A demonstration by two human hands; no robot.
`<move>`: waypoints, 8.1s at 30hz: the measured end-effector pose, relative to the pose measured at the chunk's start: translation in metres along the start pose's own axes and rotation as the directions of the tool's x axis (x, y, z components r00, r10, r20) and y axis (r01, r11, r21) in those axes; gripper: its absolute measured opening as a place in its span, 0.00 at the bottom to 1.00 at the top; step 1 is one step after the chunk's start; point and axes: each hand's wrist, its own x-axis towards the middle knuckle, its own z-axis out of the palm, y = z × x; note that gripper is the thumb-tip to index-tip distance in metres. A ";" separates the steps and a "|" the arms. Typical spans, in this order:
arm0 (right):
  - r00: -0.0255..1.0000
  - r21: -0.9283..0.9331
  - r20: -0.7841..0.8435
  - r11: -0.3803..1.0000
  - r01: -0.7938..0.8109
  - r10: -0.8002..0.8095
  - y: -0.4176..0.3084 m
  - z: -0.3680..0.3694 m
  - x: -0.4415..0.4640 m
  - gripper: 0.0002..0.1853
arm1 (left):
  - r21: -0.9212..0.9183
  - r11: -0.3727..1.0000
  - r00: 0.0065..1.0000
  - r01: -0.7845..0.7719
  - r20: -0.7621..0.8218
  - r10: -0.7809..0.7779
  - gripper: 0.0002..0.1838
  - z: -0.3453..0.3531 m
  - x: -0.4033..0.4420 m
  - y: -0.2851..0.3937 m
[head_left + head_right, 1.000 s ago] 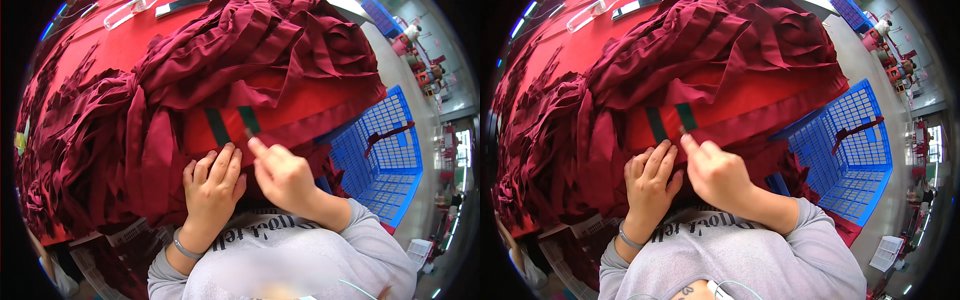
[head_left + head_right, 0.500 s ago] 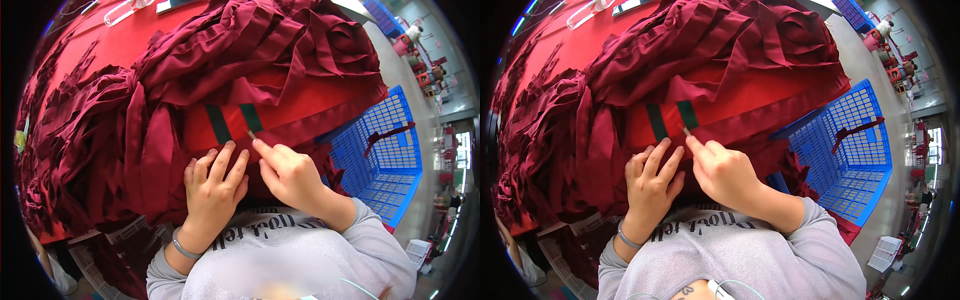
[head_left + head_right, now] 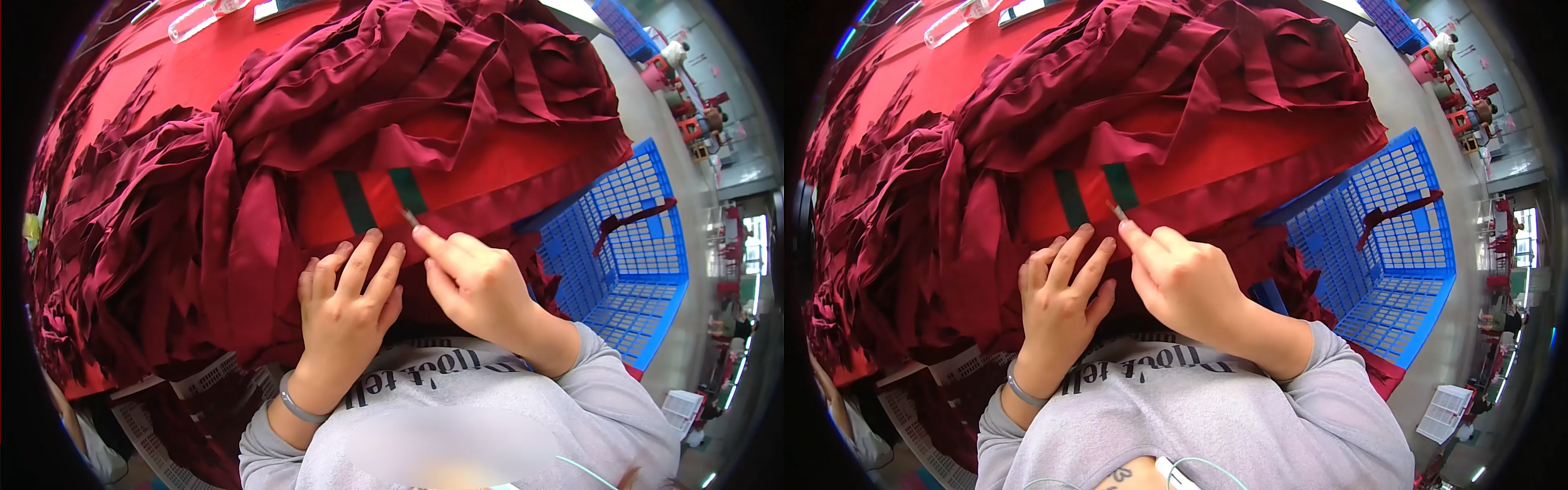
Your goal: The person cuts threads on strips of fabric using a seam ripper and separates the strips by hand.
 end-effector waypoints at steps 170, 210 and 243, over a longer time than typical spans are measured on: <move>1.000 0.108 -0.019 0.994 0.000 0.002 0.003 0.007 0.036 0.04 | -0.312 0.949 0.981 0.055 -0.161 -0.110 0.29 0.003 -0.003 0.002; 0.914 0.954 0.048 -0.290 0.078 0.404 0.088 -0.040 0.060 0.09 | 0.000 0.901 0.822 0.433 -0.410 -0.395 0.10 -0.132 -0.038 -0.072; 0.808 0.959 -0.259 0.041 0.280 0.529 0.343 -0.304 -0.009 0.15 | -0.389 0.915 0.988 0.110 -0.062 -0.145 0.12 -0.064 0.019 -0.073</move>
